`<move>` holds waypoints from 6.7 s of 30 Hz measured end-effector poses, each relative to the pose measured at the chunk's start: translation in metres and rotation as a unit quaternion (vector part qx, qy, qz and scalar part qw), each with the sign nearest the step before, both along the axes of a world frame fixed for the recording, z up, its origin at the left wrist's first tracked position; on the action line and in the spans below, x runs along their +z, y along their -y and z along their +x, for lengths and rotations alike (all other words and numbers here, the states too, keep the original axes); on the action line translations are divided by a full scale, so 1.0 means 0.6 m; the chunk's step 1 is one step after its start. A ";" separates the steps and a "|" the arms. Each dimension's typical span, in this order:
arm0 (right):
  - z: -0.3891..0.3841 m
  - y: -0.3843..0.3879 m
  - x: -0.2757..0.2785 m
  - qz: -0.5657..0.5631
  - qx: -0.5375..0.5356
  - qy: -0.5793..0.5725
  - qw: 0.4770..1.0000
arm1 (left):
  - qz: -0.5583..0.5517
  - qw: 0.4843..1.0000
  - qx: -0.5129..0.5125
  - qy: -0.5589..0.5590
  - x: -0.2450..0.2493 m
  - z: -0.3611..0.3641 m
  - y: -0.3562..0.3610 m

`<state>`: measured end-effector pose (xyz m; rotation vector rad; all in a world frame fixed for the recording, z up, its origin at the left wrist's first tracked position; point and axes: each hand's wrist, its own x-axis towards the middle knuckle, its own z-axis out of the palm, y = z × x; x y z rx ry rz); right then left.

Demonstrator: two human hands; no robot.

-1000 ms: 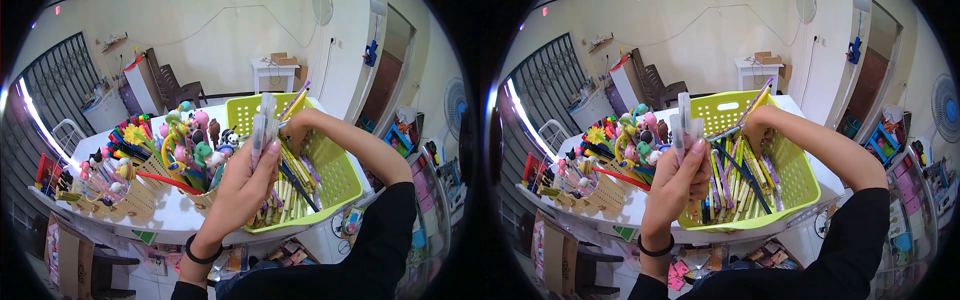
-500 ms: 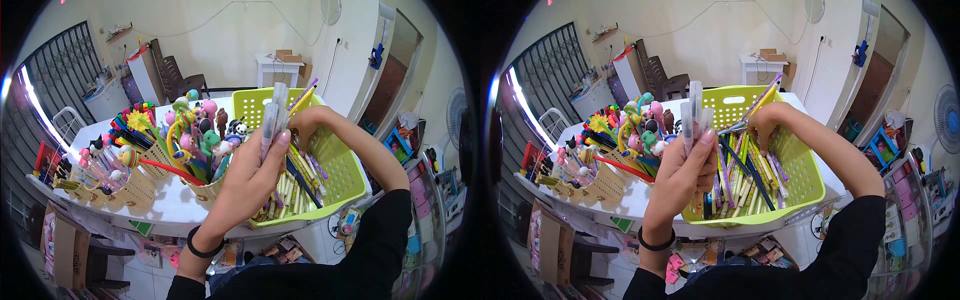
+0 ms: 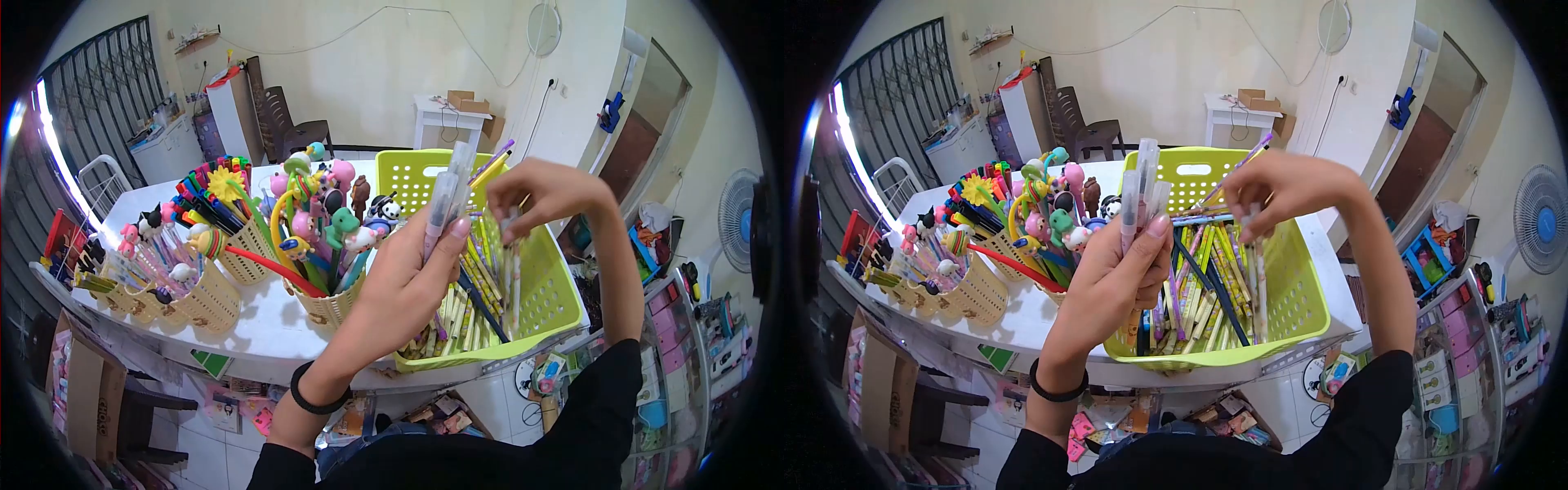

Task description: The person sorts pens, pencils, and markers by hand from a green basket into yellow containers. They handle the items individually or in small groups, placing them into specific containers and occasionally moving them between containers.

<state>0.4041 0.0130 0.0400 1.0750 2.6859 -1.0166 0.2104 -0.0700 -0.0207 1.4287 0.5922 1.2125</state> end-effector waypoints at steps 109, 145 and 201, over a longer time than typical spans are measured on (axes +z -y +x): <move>-0.621 0.356 -0.356 -0.358 -0.242 -0.880 0.198 | 0.557 0.588 0.556 -0.186 -0.003 -0.459 0.069; -0.088 0.026 -0.109 0.169 -0.094 0.217 0.957 | 0.458 0.819 0.345 0.030 -0.214 -0.018 0.016; -0.099 0.106 -0.049 0.495 -0.025 -0.107 0.862 | 0.082 0.982 0.078 0.154 0.045 0.041 -0.029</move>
